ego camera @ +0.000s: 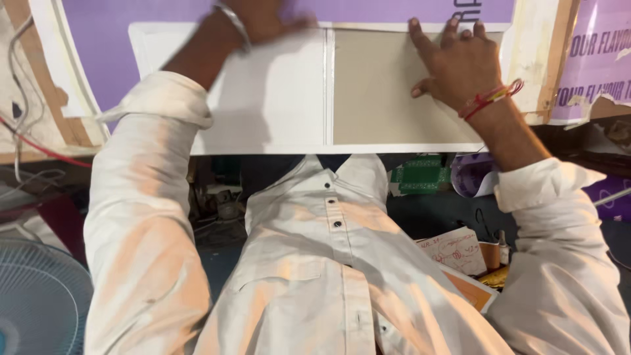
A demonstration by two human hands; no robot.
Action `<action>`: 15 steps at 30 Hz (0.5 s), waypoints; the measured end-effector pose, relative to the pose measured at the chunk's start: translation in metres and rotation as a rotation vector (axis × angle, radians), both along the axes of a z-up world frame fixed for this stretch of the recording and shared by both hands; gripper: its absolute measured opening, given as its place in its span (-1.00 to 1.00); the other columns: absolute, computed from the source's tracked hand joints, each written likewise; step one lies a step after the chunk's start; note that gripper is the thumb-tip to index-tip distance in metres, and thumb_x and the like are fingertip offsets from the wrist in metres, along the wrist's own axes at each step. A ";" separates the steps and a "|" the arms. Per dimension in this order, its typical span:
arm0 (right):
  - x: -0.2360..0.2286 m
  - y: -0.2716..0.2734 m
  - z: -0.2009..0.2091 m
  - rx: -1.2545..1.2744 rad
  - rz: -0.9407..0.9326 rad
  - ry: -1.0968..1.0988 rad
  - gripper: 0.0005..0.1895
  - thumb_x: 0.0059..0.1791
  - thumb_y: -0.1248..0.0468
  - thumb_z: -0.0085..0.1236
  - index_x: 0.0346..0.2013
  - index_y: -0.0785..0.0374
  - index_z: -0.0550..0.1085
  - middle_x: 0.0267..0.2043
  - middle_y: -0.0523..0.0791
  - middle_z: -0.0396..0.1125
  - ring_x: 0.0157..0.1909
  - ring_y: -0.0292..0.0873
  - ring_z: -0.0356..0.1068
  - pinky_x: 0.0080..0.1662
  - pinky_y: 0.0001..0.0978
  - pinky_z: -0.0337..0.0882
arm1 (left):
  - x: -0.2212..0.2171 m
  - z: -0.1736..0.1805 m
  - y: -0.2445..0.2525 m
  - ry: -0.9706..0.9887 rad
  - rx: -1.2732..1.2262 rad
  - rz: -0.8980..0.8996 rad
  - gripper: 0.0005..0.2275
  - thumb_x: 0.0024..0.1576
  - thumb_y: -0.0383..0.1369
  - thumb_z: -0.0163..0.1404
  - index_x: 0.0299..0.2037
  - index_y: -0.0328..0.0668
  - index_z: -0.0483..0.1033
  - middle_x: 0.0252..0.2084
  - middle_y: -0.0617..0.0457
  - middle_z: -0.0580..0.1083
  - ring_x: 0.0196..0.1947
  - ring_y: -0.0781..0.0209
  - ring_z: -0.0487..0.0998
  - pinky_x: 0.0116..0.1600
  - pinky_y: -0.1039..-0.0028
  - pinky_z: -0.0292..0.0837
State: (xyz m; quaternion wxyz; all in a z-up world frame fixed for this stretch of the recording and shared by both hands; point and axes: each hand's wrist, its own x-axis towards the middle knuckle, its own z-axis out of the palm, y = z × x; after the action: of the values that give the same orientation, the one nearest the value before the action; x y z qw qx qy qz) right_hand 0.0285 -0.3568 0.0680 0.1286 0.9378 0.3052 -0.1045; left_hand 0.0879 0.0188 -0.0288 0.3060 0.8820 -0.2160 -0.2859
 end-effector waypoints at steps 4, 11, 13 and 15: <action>-0.021 -0.005 -0.013 0.048 -0.023 -0.013 0.23 -0.28 -0.26 0.40 0.60 0.03 0.18 0.25 0.41 0.29 0.09 0.34 0.47 0.22 0.14 0.36 | -0.035 0.007 -0.046 -0.667 -0.127 -0.343 -0.03 0.08 0.41 -0.12 0.42 -0.36 0.09 0.30 -0.37 0.37 0.21 -0.26 0.43 0.17 -0.04 0.36; -0.016 -0.006 -0.018 0.045 -0.041 -0.043 0.24 -0.32 -0.22 0.42 0.59 0.02 0.19 0.29 0.42 0.24 0.15 0.36 0.43 0.28 0.16 0.27 | -0.044 0.048 -0.081 -0.491 -0.223 -0.417 -0.20 0.27 0.27 -0.30 0.56 -0.18 0.03 0.47 -0.30 0.28 0.43 -0.20 0.35 0.47 0.01 0.25; -0.024 -0.009 -0.025 0.068 -0.032 -0.071 0.16 -0.25 -0.21 0.42 0.56 0.05 0.21 0.32 0.40 0.25 0.18 0.35 0.42 0.36 0.19 0.19 | -0.014 0.050 -0.094 -0.154 0.033 -0.260 -0.18 0.22 0.34 -0.37 0.57 -0.02 0.02 0.51 -0.17 0.28 0.47 -0.13 0.35 0.54 0.09 0.24; -0.030 -0.013 -0.029 0.082 -0.023 -0.103 0.13 -0.23 -0.21 0.42 0.55 0.05 0.23 0.32 0.37 0.25 0.21 0.35 0.42 0.39 0.20 0.13 | -0.011 0.053 -0.112 -0.182 0.101 -0.321 -0.09 0.10 0.37 -0.21 0.52 -0.14 0.02 0.46 -0.23 0.26 0.43 -0.18 0.31 0.48 0.07 0.22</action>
State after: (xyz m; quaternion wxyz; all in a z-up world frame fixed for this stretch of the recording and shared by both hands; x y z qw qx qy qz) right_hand -0.0013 -0.3702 0.0389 0.1042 0.9499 0.2913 -0.0451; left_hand 0.0766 -0.0931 0.0241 0.1910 0.8726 -0.3663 -0.2606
